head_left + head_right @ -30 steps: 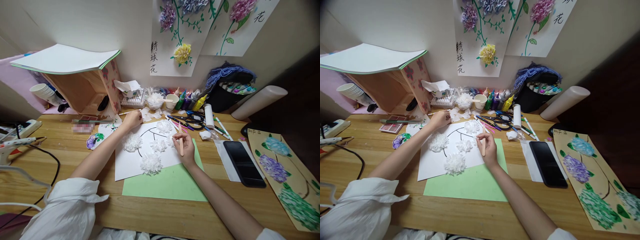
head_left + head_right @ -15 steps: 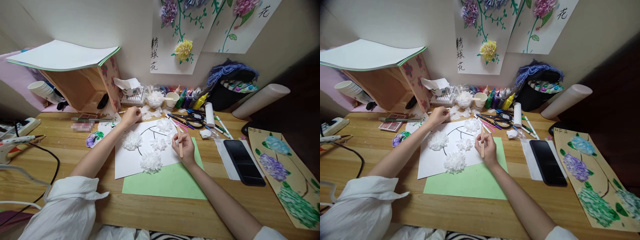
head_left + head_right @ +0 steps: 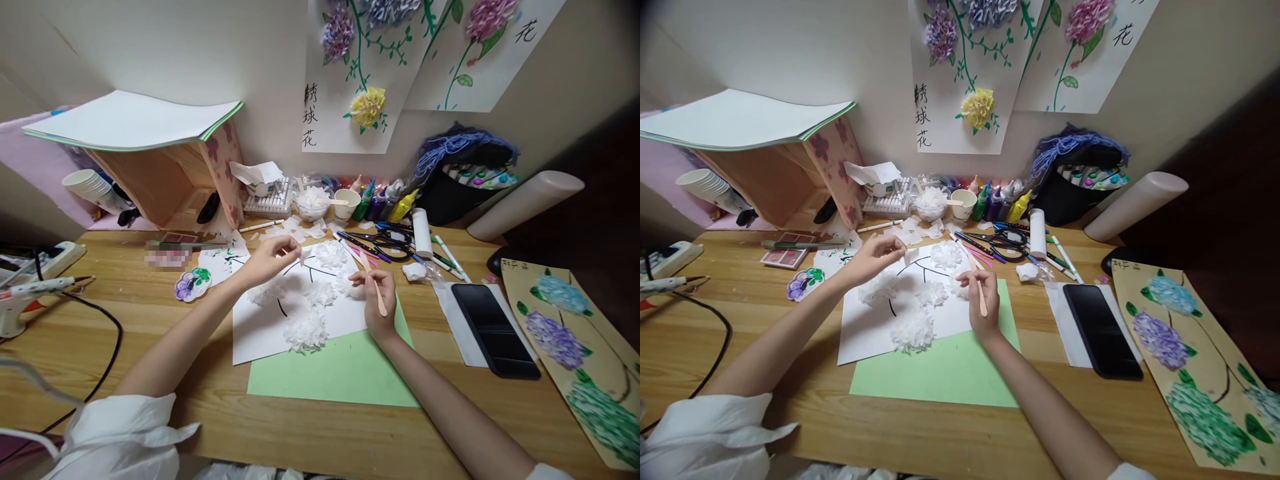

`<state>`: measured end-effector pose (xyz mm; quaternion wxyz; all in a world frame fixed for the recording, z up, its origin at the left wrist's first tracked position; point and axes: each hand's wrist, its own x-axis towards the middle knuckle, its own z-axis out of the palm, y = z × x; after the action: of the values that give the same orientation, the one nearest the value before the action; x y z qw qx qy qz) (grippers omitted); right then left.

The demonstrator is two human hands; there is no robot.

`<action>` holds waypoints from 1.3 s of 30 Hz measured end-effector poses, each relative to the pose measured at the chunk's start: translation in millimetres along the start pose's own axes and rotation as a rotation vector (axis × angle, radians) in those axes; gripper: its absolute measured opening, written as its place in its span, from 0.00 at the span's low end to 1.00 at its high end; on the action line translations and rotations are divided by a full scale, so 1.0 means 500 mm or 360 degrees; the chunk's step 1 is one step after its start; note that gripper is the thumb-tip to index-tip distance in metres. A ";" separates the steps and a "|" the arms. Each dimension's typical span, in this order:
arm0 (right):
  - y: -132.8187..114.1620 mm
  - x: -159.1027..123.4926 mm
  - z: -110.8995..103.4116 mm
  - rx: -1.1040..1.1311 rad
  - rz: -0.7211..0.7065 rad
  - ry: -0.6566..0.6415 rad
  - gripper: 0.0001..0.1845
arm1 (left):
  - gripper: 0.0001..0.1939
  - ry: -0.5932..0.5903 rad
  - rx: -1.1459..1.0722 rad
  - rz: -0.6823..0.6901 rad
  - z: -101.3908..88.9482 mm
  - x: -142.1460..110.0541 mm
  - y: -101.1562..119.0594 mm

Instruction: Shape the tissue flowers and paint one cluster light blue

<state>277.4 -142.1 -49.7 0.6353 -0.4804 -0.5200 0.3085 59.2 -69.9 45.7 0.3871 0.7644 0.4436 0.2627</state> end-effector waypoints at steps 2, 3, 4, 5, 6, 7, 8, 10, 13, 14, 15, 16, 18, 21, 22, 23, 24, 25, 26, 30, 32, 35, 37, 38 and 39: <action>-0.012 0.001 0.000 0.0045 0.0094 -0.0093 0.07 | 0.11 -0.0191 -0.0109 -0.0042 0.019 -0.025 0.019; -0.018 0.001 0.000 0.0073 0.0128 -0.0187 0.08 | 0.10 -0.0268 -0.0119 -0.0043 0.029 -0.033 0.024; -0.023 0.001 0.000 0.0106 0.0151 -0.0306 0.08 | 0.09 -0.0316 -0.0103 -0.0029 0.039 -0.039 0.026; -0.027 0.000 0.001 0.0135 0.0163 -0.0427 0.07 | 0.08 -0.0338 -0.0069 -0.0003 0.049 -0.042 0.027; -0.030 -0.001 0.003 0.0155 0.0174 -0.0526 0.08 | 0.07 -0.0340 -0.0025 0.0028 0.057 -0.044 0.027; -0.032 -0.003 0.004 0.0161 0.0188 -0.0581 0.10 | 0.06 -0.0332 0.0025 0.0061 0.065 -0.044 0.025; -0.033 -0.005 0.006 0.0146 0.0206 -0.0590 0.11 | 0.06 -0.0322 0.0079 0.0091 0.071 -0.043 0.023; -0.034 -0.010 0.010 0.0081 0.0232 -0.0521 0.12 | 0.05 -0.0317 0.0190 0.0127 0.080 -0.042 0.020; -0.035 -0.017 0.013 0.0031 0.0238 -0.0493 0.13 | 0.06 -0.0308 0.0336 0.0126 0.086 -0.044 0.016; -0.035 -0.018 0.013 0.0029 0.0241 -0.0526 0.13 | 0.06 -0.0301 0.0369 0.0120 0.087 -0.046 0.016; -0.036 -0.019 0.012 0.0025 0.0247 -0.0560 0.13 | 0.07 -0.0302 0.0394 0.0117 0.088 -0.049 0.015; -0.038 -0.020 0.012 0.0021 0.0254 -0.0591 0.13 | 0.07 -0.0305 0.0413 0.0118 0.090 -0.052 0.016; -0.041 -0.021 0.010 0.0008 0.0259 -0.0635 0.13 | 0.08 -0.0315 0.0449 0.0120 0.092 -0.060 0.017; -0.045 -0.020 0.008 -0.0042 0.0238 -0.0693 0.12 | 0.08 -0.0313 0.0502 0.0089 0.097 -0.071 0.019; -0.045 -0.020 0.006 -0.0067 0.0220 -0.0715 0.12 | 0.08 -0.0310 0.0510 0.0063 0.099 -0.074 0.018; -0.045 -0.020 0.005 -0.0096 0.0199 -0.0731 0.12 | 0.09 -0.0311 0.0511 0.0032 0.101 -0.077 0.017; -0.044 -0.021 0.003 -0.0117 0.0180 -0.0730 0.11 | 0.09 -0.0318 0.0507 -0.0001 0.103 -0.079 0.016; -0.042 -0.022 0.001 -0.0118 0.0165 -0.0708 0.10 | 0.10 -0.0327 0.0504 -0.0035 0.106 -0.081 0.013; -0.041 -0.023 -0.002 -0.0098 0.0154 -0.0669 0.10 | 0.10 -0.0339 0.0506 -0.0068 0.108 -0.082 0.010; -0.035 -0.029 -0.015 0.0037 0.0038 -0.0538 0.21 | 0.11 -0.0336 0.0577 -0.0144 0.117 -0.081 -0.004; -0.034 -0.031 -0.022 -0.0009 -0.0130 -0.0597 0.23 | 0.10 -0.0306 0.0627 -0.0153 0.121 -0.079 -0.007; -0.034 -0.031 -0.029 -0.0150 -0.0367 -0.0756 0.27 | 0.10 -0.0283 0.0698 -0.0152 0.124 -0.076 -0.007; -0.034 -0.031 -0.031 -0.0208 -0.0432 -0.0809 0.27 | 0.09 -0.0283 0.0741 -0.0149 0.125 -0.074 -0.004; -0.033 -0.030 -0.030 -0.0230 -0.0447 -0.0821 0.27 | 0.09 -0.0284 0.0761 -0.0146 0.125 -0.073 -0.002; -0.033 -0.029 -0.029 -0.0253 -0.0460 -0.0830 0.26 | 0.09 -0.0288 0.0777 -0.0143 0.125 -0.072 0.000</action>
<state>285.4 -165.2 -39.7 0.4783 -0.3542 -0.7509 0.2861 88.7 -124.1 8.5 0.2405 0.8351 0.4910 0.0611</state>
